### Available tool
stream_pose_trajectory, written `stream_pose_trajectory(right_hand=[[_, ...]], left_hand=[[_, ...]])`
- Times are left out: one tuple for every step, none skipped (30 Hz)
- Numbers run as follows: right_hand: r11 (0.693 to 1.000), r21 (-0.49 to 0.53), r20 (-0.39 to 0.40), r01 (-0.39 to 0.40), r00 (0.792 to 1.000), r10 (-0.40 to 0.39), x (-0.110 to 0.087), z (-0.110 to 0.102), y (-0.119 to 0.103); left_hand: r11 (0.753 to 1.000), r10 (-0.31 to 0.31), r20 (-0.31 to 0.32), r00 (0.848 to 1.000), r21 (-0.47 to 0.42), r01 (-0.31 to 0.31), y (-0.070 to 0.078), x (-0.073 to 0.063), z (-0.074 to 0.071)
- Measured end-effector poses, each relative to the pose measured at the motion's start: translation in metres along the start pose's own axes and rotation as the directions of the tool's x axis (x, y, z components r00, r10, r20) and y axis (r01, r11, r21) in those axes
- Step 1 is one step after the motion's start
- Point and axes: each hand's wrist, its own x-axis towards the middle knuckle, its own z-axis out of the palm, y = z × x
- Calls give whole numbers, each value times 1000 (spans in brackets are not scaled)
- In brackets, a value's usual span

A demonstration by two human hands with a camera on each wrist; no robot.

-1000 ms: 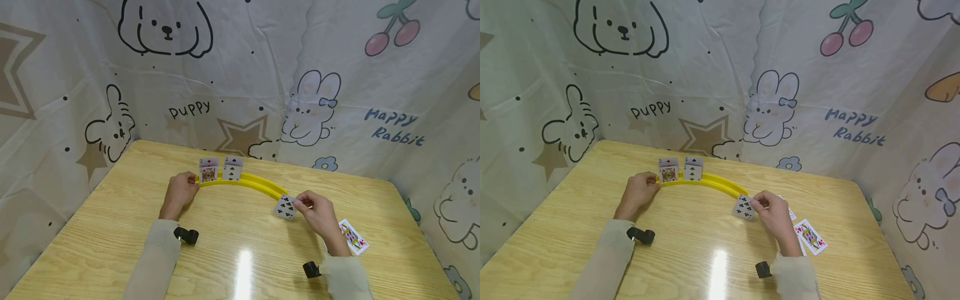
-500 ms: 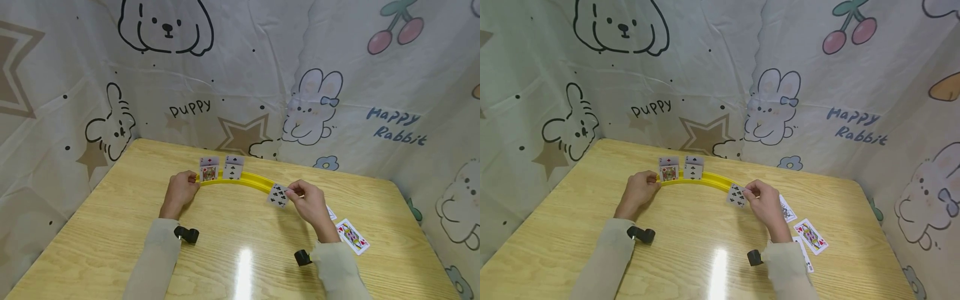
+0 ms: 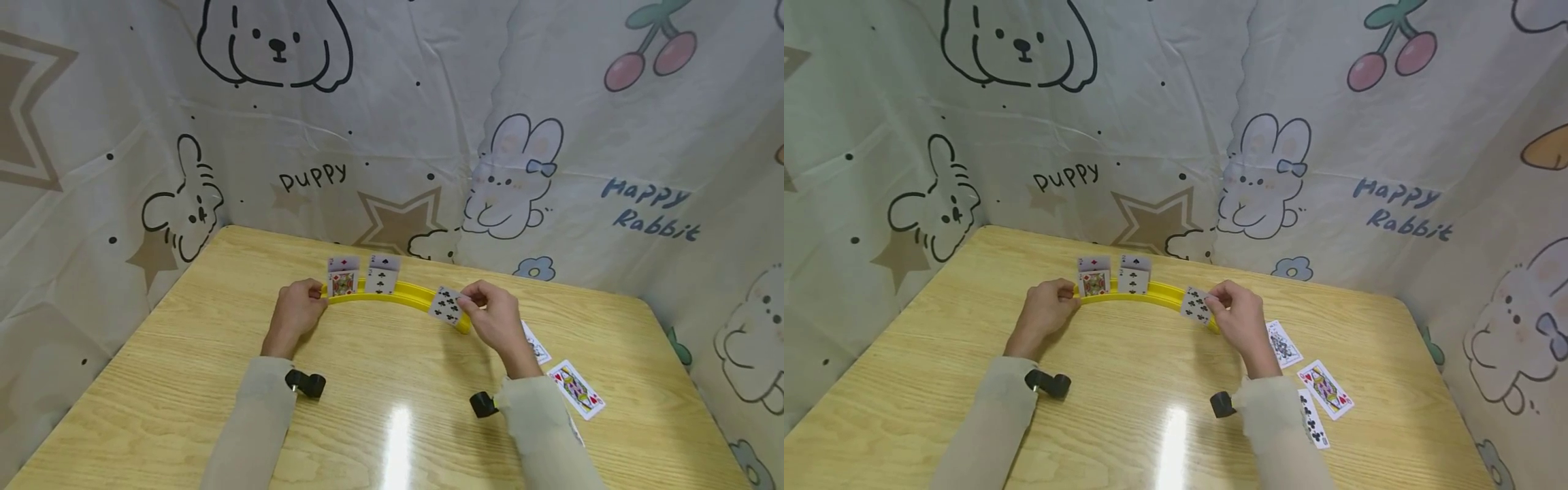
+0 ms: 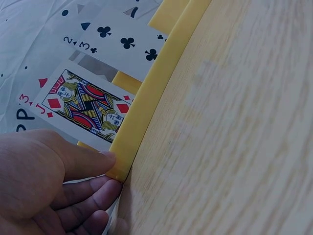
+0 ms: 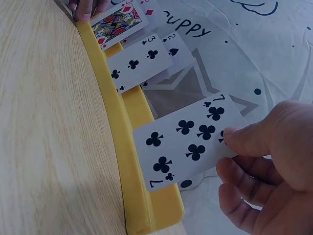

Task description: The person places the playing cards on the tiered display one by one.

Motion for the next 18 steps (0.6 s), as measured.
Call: stream_pose_trajectory(right_hand=[[1000, 0, -3, 0, 1000, 0, 1, 1, -1], [1000, -1, -6, 3, 1000, -3, 2, 2, -1], [1000, -3, -9, 5, 1000, -5, 4, 3, -2], [1000, -6, -12, 8, 1000, -8, 5, 4, -3], [1000, -11, -14, 10, 1000, -10, 6, 5, -3], [1000, -14, -16, 13, 1000, -13, 7, 6, -4], [1000, -16, -18, 15, 1000, -15, 8, 6, -5], [1000, -17, -19, 17, 1000, -18, 10, 7, -6], [1000, -20, -20, 19, 1000, -19, 11, 7, -7], [1000, -22, -20, 20, 1000, -20, 12, 8, -7], [999, -24, -20, 23, 1000, -23, 14, 8, -9], [999, -26, -20, 25, 999, -26, 15, 8, -10], [999, -27, -18, 24, 1000, -25, 16, 9, -11], [999, -30, -17, 24, 1000, -25, 17, 9, -12], [999, -29, -16, 24, 1000, -25, 18, 9, -13], [999, -27, -15, 25, 1000, -25, 19, 9, -14], [999, -25, -15, 25, 1000, -25, 20, 9, -15], [999, -22, -14, 24, 1000, -25, 21, 10, -16]], left_hand=[[1000, -1, 0, 1000, 1, 1, 0, 0, 0], [1000, -3, -1, 1000, 1, 3, 0, 0, 0], [1000, -4, -2, 1000, 0, 4, 0, 0, 0], [1000, -6, -2, 1000, 1, 6, 0, 0, 0], [1000, -4, -2, 1000, 0, 4, 0, 0, 0], [1000, -3, -3, 1000, -1, 3, 0, 0, 0], [1000, -2, -4, 1000, -1, 2, 0, 0, 0], [1000, -3, -6, 1000, 0, 3, 1, 0, 0], [1000, -1, -7, 1000, -1, 1, 1, 0, 0], [1000, 2, -10, 1000, 1, -2, 1, 0, 0], [1000, 5, -12, 1000, 1, -5, 1, 0, 0], [1000, 6, -15, 1000, 3, -6, 1, -1, 0], [1000, 7, -15, 1000, 4, -7, 1, -1, 0], [1000, 7, -15, 1000, 4, -7, 2, -1, 0], [1000, 8, -15, 1000, 4, -8, 2, -1, 0], [1000, 7, -15, 1000, 4, -7, 2, -2, 0], [1000, 6, -14, 1000, 5, -6, 2, -2, -1], [1000, 5, -14, 1000, 5, -5, 2, -2, -1]])
